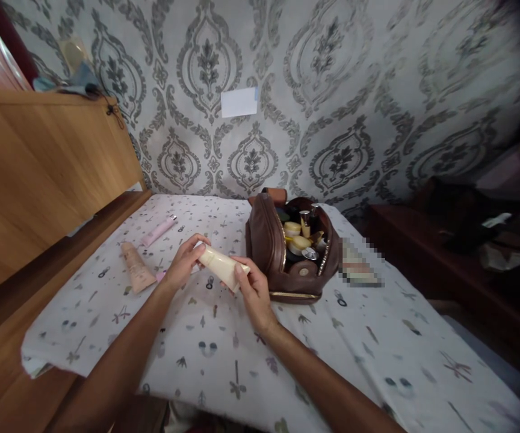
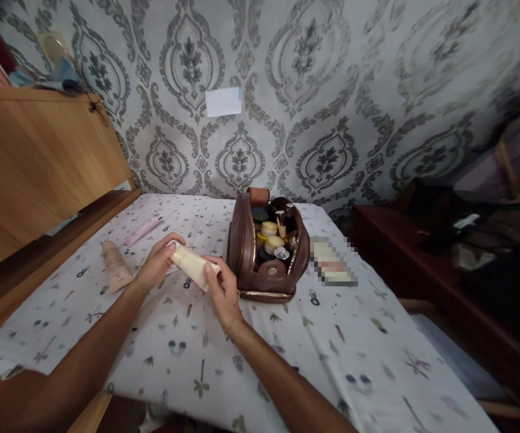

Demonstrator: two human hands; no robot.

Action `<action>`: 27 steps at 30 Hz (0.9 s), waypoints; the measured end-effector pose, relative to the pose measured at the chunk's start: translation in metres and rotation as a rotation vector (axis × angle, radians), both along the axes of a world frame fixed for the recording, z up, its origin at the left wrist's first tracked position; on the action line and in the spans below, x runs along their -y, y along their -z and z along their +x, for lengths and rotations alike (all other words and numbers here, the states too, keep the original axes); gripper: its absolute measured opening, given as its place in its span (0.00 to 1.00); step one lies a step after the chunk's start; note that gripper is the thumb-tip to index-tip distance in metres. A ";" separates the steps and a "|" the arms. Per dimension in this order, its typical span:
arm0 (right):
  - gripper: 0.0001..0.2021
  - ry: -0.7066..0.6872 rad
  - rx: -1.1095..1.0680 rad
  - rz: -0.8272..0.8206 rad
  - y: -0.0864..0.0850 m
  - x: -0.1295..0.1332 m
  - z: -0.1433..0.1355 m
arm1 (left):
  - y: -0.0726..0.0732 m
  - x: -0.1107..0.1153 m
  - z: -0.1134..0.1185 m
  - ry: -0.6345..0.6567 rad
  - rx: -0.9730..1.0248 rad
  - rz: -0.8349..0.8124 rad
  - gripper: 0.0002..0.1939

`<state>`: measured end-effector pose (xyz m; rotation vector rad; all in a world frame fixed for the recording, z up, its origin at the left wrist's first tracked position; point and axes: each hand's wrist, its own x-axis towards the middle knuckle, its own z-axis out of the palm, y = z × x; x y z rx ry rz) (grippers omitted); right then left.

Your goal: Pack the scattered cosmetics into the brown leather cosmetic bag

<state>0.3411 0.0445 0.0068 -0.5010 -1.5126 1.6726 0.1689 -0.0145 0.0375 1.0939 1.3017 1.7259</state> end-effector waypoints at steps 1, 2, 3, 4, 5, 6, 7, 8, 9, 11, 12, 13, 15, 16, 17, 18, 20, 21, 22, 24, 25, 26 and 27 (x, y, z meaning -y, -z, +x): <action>0.22 -0.021 -0.003 0.001 0.000 0.000 0.000 | 0.000 -0.001 0.001 -0.019 0.012 0.005 0.21; 0.22 -0.044 -0.007 0.002 0.001 0.000 -0.001 | 0.000 -0.001 0.001 -0.035 0.025 0.011 0.22; 0.22 -0.063 -0.012 0.005 0.001 0.000 -0.002 | 0.001 -0.002 0.002 -0.046 0.041 0.018 0.23; 0.21 -0.070 -0.018 0.012 0.001 0.000 -0.002 | 0.001 -0.003 0.002 -0.053 0.061 0.027 0.23; 0.21 -0.064 -0.024 0.022 0.002 0.000 -0.003 | 0.001 -0.004 0.003 -0.057 0.084 0.037 0.23; 0.21 -0.052 -0.029 0.031 0.002 0.000 -0.003 | 0.002 -0.005 0.003 -0.059 0.109 0.045 0.24; 0.21 -0.042 -0.035 0.033 0.003 0.001 -0.004 | 0.002 -0.005 0.004 -0.058 0.135 0.051 0.24; 0.21 -0.038 -0.039 0.028 0.004 0.001 -0.004 | 0.003 -0.006 0.004 -0.056 0.159 0.054 0.23; 0.21 -0.045 -0.042 0.017 0.005 0.001 -0.004 | 0.004 -0.007 0.005 -0.053 0.179 0.054 0.23; 0.21 -0.074 -0.046 -0.010 0.006 0.001 -0.005 | 0.005 -0.008 0.006 -0.039 0.204 0.046 0.22; 0.22 -0.085 -0.050 -0.021 0.007 0.001 -0.005 | 0.006 -0.008 0.006 -0.029 0.211 0.037 0.22; 0.22 -0.090 -0.055 -0.032 0.007 0.001 -0.005 | 0.006 -0.008 0.007 -0.018 0.215 0.026 0.22; 0.22 -0.096 -0.066 -0.055 0.007 0.000 -0.005 | 0.006 -0.008 0.009 0.003 0.224 0.005 0.23; 0.22 -0.100 -0.070 -0.065 0.007 0.000 -0.005 | 0.006 -0.008 0.010 0.014 0.230 -0.003 0.23; 0.23 -0.105 -0.072 -0.072 0.007 0.000 -0.005 | 0.006 -0.008 0.010 0.025 0.240 -0.008 0.23; 0.23 -0.108 -0.073 -0.074 0.007 0.000 -0.005 | 0.006 -0.008 0.011 0.034 0.253 -0.010 0.23; 0.24 -0.114 -0.071 -0.070 0.007 0.000 -0.005 | 0.007 -0.007 0.012 0.049 0.278 -0.008 0.22; 0.24 -0.115 -0.066 -0.066 0.007 0.000 -0.005 | 0.007 -0.007 0.012 0.052 0.285 -0.003 0.22; 0.23 -0.119 -0.059 -0.062 0.008 0.000 -0.005 | 0.008 -0.008 0.012 0.055 0.288 0.002 0.21; 0.23 -0.130 -0.044 -0.053 0.008 0.000 -0.005 | 0.011 -0.008 0.011 0.057 0.283 0.017 0.20; 0.22 -0.131 -0.041 -0.044 0.009 0.000 -0.005 | 0.012 -0.008 0.011 0.056 0.279 0.024 0.19; 0.21 -0.130 -0.038 -0.029 0.009 0.000 -0.005 | 0.013 -0.008 0.011 0.052 0.275 0.029 0.19; 0.20 -0.126 -0.035 -0.008 0.009 -0.001 -0.005 | 0.014 -0.008 0.011 0.046 0.271 0.031 0.19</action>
